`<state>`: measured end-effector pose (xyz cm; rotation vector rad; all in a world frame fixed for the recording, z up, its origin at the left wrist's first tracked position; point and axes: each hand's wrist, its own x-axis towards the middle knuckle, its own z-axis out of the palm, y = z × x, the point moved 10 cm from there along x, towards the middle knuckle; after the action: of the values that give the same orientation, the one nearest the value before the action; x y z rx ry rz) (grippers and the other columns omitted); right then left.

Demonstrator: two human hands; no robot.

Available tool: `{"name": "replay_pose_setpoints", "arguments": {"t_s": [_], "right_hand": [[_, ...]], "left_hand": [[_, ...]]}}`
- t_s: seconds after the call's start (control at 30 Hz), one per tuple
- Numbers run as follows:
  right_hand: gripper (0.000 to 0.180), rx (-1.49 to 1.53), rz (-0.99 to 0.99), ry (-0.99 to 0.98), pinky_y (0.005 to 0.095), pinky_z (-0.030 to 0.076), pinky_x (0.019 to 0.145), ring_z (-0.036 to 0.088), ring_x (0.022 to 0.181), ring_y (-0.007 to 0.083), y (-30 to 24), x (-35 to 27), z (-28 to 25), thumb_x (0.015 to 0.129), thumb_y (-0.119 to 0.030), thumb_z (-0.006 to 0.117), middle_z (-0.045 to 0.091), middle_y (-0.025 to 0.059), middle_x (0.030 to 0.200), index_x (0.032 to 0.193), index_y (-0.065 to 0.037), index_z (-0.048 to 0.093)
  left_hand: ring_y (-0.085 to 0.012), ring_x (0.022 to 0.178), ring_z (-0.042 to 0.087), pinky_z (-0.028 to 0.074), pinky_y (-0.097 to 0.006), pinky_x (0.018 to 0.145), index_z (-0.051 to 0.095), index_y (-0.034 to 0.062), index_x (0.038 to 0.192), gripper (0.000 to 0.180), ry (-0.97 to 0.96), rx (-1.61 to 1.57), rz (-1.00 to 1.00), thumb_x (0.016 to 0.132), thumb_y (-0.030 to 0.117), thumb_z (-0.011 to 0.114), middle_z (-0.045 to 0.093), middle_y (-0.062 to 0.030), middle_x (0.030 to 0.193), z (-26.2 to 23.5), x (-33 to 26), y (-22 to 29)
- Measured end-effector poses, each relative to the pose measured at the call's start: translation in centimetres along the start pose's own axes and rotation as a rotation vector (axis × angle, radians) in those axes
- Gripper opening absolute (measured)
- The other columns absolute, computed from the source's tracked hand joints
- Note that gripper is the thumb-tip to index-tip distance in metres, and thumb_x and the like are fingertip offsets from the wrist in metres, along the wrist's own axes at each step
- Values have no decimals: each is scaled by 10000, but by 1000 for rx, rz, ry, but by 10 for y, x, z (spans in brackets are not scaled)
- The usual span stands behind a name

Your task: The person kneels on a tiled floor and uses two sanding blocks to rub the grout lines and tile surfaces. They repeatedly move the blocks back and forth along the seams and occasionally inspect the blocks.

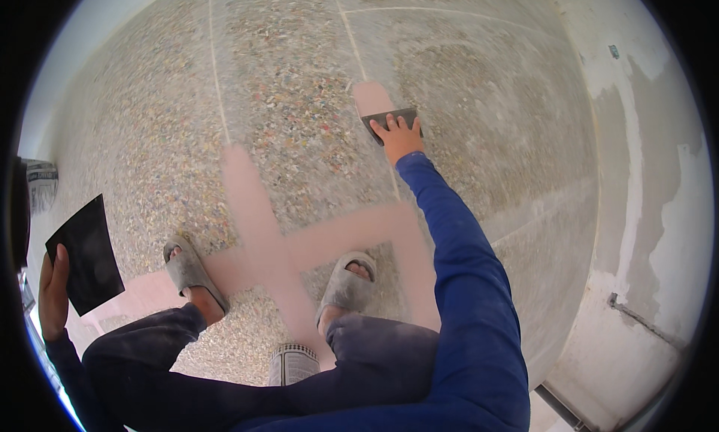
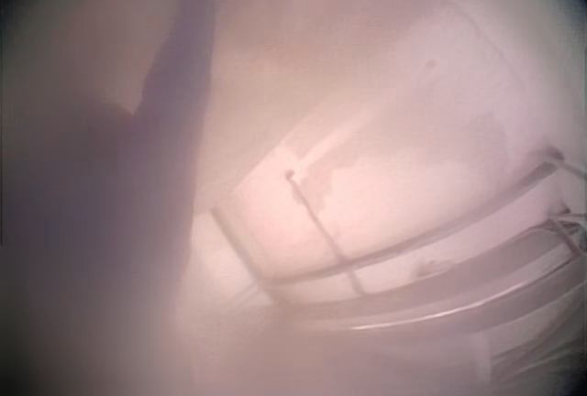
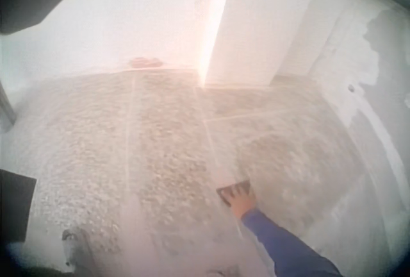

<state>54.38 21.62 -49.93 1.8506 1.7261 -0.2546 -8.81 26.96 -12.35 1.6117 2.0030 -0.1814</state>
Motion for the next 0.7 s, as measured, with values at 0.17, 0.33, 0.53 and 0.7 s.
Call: {"name": "replay_pose_setpoints", "arguments": {"t_s": [0.17, 0.33, 0.53, 0.7], "right_hand": [[674, 29, -26, 18, 606, 227, 1183, 347, 1463, 314, -3, -35, 20, 1009, -89, 459, 309, 96, 1624, 1581, -375, 247], [741, 20, -33, 21, 594, 225, 1187, 330, 1473, 309, -6, -68, 38, 980, -84, 506, 287, 100, 1634, 1594, -365, 202], [784, 63, -26, 54, 600, 231, 1176, 336, 1467, 321, -13, -104, 69, 944, -87, 550, 307, 118, 1622, 1595, -351, 202], [732, 120, -11, 133, 605, 240, 1165, 384, 1423, 321, -18, -139, 68, 926, -85, 550, 387, 115, 1572, 1567, -337, 303]], "left_hand": [[-123, 1012, 520, 393, -253, 947, 566, 3, 1264, 444, 112, -106, 144, 1063, 395, 519, 604, -46, 1103, -1, -7, 16], [-104, 967, 499, 392, -239, 916, 562, -10, 1261, 447, 97, -180, 178, 1063, 389, 522, 590, -23, 1066, 0, -5, 9], [-85, 888, 458, 385, -225, 860, 571, 1, 1200, 391, 38, -219, 164, 1066, 366, 526, 540, 7, 967, -1, 0, -6], [-76, 818, 425, 369, -229, 786, 583, 23, 1139, 343, 177, -198, 167, 1066, 353, 527, 483, 34, 875, -15, -11, -14]]}}
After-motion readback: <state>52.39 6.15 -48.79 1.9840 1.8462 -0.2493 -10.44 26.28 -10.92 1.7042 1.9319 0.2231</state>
